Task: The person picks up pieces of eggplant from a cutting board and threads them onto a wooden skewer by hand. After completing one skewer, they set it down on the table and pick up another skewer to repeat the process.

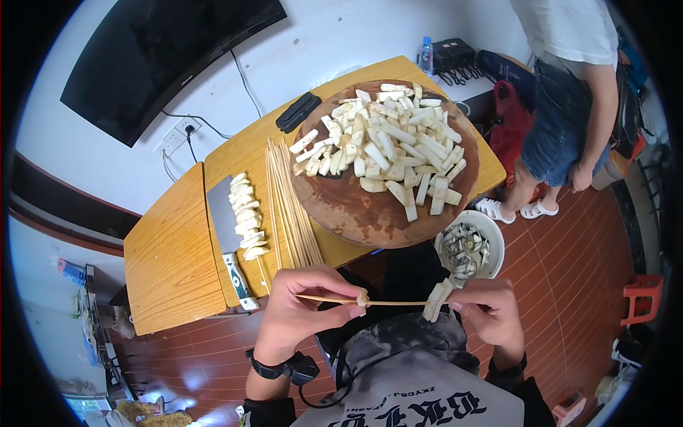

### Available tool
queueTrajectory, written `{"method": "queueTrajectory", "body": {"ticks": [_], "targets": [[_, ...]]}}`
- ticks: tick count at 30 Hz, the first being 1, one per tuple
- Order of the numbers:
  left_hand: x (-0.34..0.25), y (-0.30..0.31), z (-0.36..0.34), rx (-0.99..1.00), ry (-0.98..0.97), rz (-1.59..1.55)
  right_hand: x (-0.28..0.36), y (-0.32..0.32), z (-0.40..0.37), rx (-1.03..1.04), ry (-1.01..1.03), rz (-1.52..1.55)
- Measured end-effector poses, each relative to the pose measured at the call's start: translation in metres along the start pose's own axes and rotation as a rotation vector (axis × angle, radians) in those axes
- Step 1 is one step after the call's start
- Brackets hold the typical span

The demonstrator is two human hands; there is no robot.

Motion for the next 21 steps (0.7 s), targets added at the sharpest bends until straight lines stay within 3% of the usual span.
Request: {"method": "queueTrajectory", "body": {"ticks": [9,15,21], "targets": [[0.019,-0.02,0.004,0.053,0.041,-0.028,0.001,-0.005,-0.001,0.023,0.01,0.006],[0.028,-0.027,0.0,-0.065,0.112,-0.096,0.006,-0.002,0.0,0.024,0.012,-0.001],[0.032,-0.035,-0.003,-0.061,0.122,-0.087,0.009,-0.004,0.001,0.046,0.016,-0.019]]}}
Point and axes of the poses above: each hand's wrist, its own z-axis towards the middle knuckle, its own y-axis out of the back of the hand, x = y × z, the point moved 8 cm from there along z, towards the middle knuckle, and after that the axes turned 1 degree about y, right-handed, at the moved point
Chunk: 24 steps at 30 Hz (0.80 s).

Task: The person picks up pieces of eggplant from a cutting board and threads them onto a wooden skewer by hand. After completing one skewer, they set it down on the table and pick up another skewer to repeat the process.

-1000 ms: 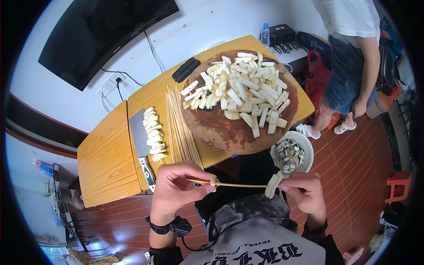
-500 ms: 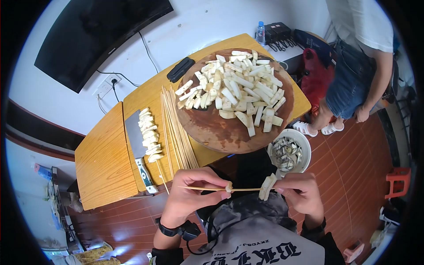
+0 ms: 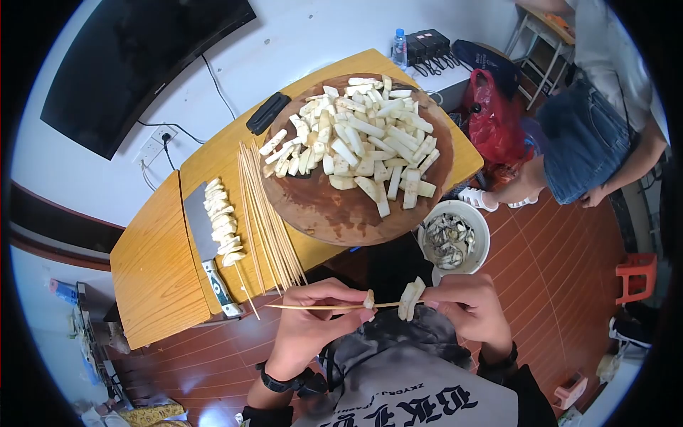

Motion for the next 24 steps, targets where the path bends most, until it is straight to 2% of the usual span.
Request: {"method": "queueTrajectory", "body": {"ticks": [12,24], "targets": [[0.014,-0.015,0.004,0.044,0.032,0.069,0.002,-0.001,-0.001,-0.002,-0.007,-0.035],[0.017,-0.032,0.011,0.054,0.016,0.003,0.003,0.001,-0.003,-0.017,-0.028,-0.051]]}}
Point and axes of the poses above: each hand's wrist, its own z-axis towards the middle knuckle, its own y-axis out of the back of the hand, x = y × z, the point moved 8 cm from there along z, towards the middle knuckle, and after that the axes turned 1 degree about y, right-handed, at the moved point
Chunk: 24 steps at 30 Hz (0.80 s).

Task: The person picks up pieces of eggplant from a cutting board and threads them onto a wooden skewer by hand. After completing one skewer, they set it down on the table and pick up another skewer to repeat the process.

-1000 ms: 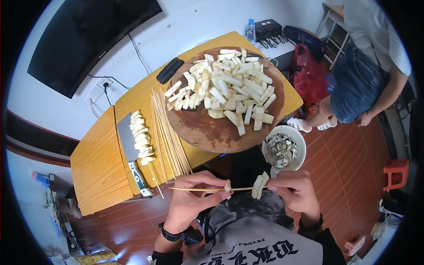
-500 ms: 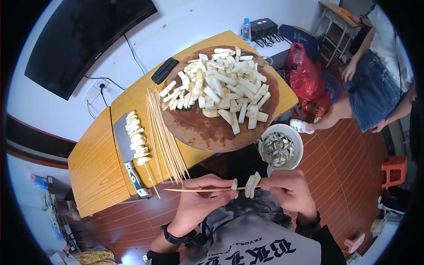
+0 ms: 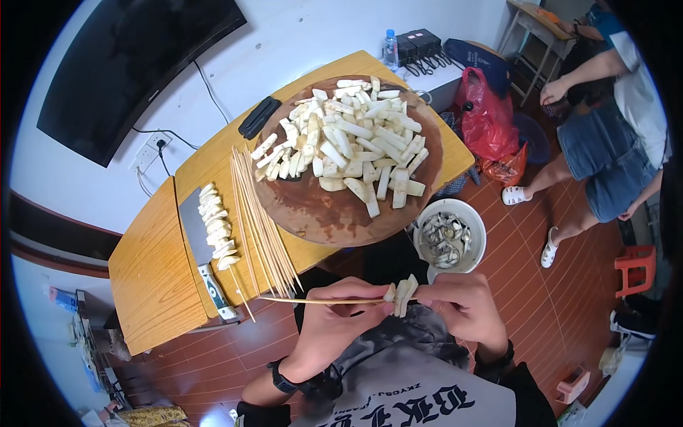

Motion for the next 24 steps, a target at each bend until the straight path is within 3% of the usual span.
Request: {"method": "queueTrajectory", "body": {"ticks": [9,18,24], "targets": [[-0.0016,-0.0033,-0.0015,-0.048,-0.038,-0.107,-0.0046,0.0007,0.0005,-0.024,0.015,0.04],[-0.0065,0.0018,-0.0086,-0.064,-0.202,0.094,-0.0052,-0.0057,0.0056,-0.055,0.063,0.102],[-0.0099,0.0,-0.0061,-0.02,-0.184,0.04,-0.0054,-0.0025,0.0039,-0.054,0.052,0.078]]}}
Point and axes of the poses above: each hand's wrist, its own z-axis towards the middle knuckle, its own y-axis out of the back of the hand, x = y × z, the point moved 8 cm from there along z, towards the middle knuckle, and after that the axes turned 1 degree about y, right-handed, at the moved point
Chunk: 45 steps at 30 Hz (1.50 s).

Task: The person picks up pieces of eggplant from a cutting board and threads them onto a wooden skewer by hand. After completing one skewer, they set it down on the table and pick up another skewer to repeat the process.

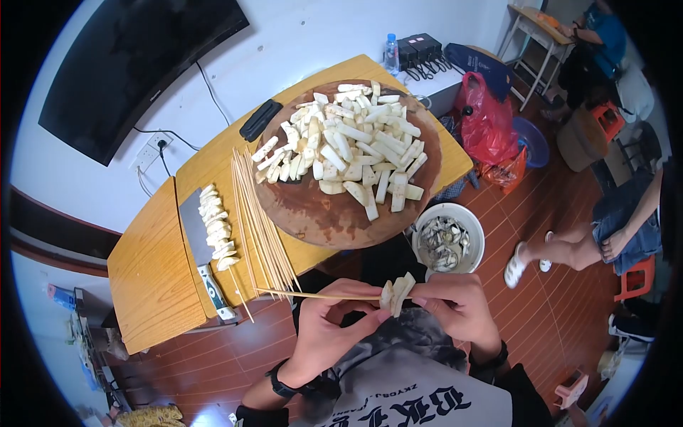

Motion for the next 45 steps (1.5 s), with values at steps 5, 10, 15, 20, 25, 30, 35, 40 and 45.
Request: {"method": "queueTrajectory", "body": {"ticks": [5,10,15,20,25,30,35,40,45], "targets": [[-0.006,0.014,0.009,0.051,0.108,0.014,-0.006,0.009,-0.002,-0.063,-0.014,0.01],[-0.047,0.048,0.04,-0.16,-0.107,0.453,-0.017,0.018,-0.007,-0.164,-0.096,0.14],[-0.093,0.036,0.076,-0.317,-0.385,1.058,-0.02,0.024,-0.012,-0.196,-0.106,0.146],[-0.093,0.03,0.099,-0.253,-0.515,1.291,-0.024,0.034,-0.017,-0.227,-0.098,0.147],[-0.081,0.035,0.104,-0.226,-0.501,1.295,-0.029,0.041,-0.02,-0.315,-0.102,0.174],[-0.091,0.05,0.089,-0.307,-0.39,1.022,-0.031,0.036,-0.016,-0.261,-0.159,0.184],[-0.063,0.083,0.066,-0.208,-0.082,0.083,-0.033,0.032,-0.012,-0.257,-0.164,0.179],[-0.05,0.094,0.038,-0.189,-0.01,-0.222,-0.033,0.02,-0.008,-0.205,-0.159,0.198],[-0.048,0.095,0.029,-0.196,0.05,-0.392,-0.03,0.013,-0.004,-0.18,-0.157,0.19]]}}
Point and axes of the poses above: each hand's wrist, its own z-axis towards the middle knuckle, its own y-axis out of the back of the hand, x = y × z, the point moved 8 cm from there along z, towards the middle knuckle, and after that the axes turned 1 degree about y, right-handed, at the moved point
